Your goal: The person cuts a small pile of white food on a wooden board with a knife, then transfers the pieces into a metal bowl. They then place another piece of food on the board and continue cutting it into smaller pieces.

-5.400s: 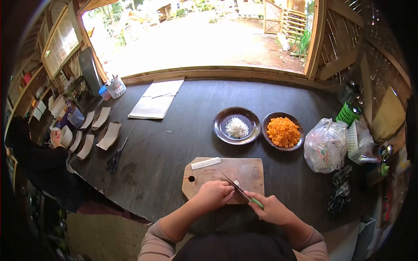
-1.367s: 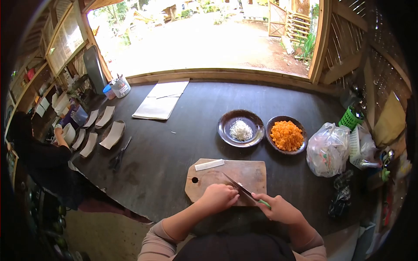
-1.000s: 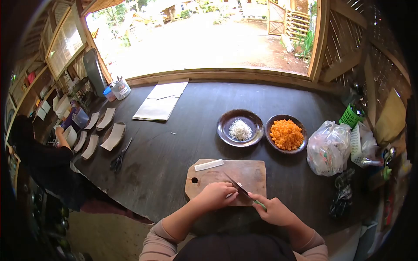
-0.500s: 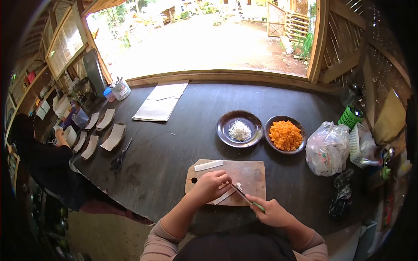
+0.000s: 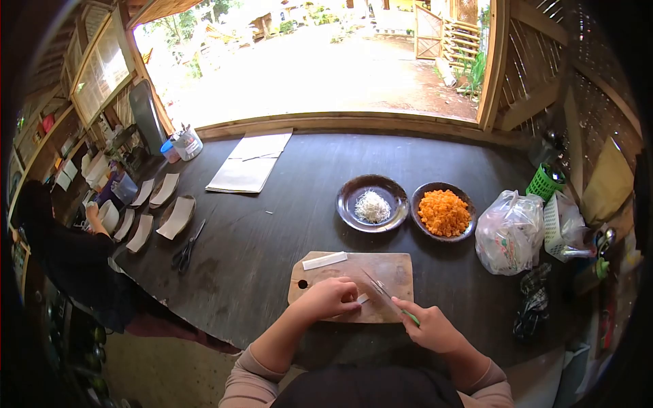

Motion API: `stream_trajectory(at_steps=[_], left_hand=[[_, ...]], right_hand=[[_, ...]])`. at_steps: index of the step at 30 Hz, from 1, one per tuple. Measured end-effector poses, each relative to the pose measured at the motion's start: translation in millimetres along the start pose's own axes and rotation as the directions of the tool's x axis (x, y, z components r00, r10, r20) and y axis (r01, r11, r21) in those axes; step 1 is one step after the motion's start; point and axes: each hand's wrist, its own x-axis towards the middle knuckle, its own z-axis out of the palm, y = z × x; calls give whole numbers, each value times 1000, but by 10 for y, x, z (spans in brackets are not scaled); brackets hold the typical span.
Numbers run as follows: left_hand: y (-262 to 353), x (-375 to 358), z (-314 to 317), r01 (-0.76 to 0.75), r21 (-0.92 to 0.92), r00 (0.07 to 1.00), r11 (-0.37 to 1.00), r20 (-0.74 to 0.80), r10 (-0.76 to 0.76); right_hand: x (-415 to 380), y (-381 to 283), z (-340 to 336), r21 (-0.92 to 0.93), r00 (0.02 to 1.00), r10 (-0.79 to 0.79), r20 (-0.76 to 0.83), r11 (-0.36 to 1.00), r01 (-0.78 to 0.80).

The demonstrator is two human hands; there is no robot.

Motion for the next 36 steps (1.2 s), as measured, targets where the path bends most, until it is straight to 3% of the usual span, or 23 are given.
stream_trajectory(at_steps=[3, 5, 7, 10, 14, 17, 20, 22, 36], left_hand=[[-9, 14, 60, -93, -8, 993, 996, -79, 92], [-22, 40, 106, -193, 18, 958, 981, -214, 192], [35, 48, 138, -173, 10, 961, 985, -215, 171], [36, 49, 171, -176, 12, 964, 984, -199, 175], [7, 54, 218, -271, 54, 939, 961, -206, 276], [21, 48, 234, -247, 104, 946, 963, -189, 263], [30, 27, 239, -209, 170, 963, 963, -138, 233], [23, 23, 253, -220, 161, 959, 962, -147, 244], [78, -3, 217, -183, 243, 973, 952, -94, 212]], right_hand=[[-19, -51, -3, 59, 997, 51, 63, 997, -55], [-20, -60, 7, 88, 991, 76, 111, 992, -86], [-14, -54, 6, 17, 998, 62, 15, 998, -62], [-7, -30, -21, 84, 997, 80, 23, 993, -82], [13, -47, -82, 19, 995, 58, 84, 998, -60], [24, -10, -79, 89, 991, 117, 66, 989, -122], [9, -22, -60, 77, 995, 56, 85, 995, -63], [11, -81, -75, -26, 998, 30, 60, 999, -29], [-21, -2, 14, -66, 996, -33, 80, 997, 38]])
